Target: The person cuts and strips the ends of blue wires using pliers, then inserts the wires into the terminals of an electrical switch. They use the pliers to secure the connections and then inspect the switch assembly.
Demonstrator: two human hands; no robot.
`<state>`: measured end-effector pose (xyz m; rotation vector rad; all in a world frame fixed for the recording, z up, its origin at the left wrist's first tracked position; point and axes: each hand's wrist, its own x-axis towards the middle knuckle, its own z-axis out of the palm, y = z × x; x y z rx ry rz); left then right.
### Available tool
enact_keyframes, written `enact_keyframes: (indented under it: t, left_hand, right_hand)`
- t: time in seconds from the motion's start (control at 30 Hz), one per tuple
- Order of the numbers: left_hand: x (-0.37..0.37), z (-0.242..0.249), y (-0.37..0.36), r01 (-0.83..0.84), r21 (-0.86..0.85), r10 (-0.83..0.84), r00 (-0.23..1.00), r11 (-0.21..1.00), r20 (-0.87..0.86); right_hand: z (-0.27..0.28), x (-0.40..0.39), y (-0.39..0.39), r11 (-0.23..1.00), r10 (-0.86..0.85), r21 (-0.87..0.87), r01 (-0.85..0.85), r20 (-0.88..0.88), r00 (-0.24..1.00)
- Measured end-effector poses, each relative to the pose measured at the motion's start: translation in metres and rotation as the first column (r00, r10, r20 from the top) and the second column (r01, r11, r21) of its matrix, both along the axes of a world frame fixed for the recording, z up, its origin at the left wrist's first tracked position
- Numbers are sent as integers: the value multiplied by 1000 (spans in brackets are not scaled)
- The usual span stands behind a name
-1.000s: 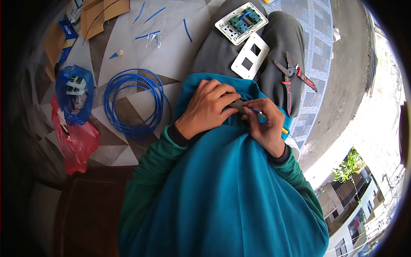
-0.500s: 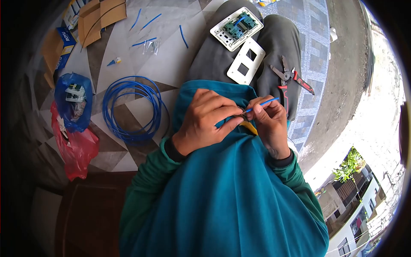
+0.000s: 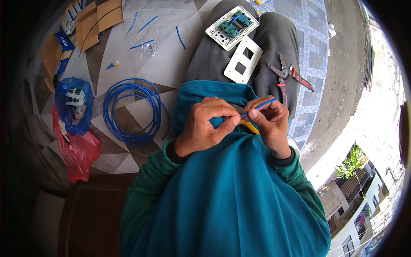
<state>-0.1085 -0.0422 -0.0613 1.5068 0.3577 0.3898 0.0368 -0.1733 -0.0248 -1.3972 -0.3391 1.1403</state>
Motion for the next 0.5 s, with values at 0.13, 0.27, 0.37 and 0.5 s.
enact_keyframes:
  t: [0.13, 0.27, 0.37, 0.5]
  left_hand:
    - [-2, -1, -2, 25, -335, -33, 999, 942, -16]
    - [-3, 1, 0, 65, -438, -86, 996, 896, -28]
    - [-1, 2, -1, 51, -377, -55, 998, 925, 1]
    - [2, 5, -1, -72, 17, 72, 996, 997, 47]
  right_hand:
    - [8, -2, 5, 999, -16, -48, 14, -47, 999]
    - [3, 1, 2, 996, 67, 54, -69, 36, 997]
    - [4, 1, -1, 998, 40, 51, -42, 37, 998]
    - [0, 1, -2, 996, -49, 79, 49, 8, 999]
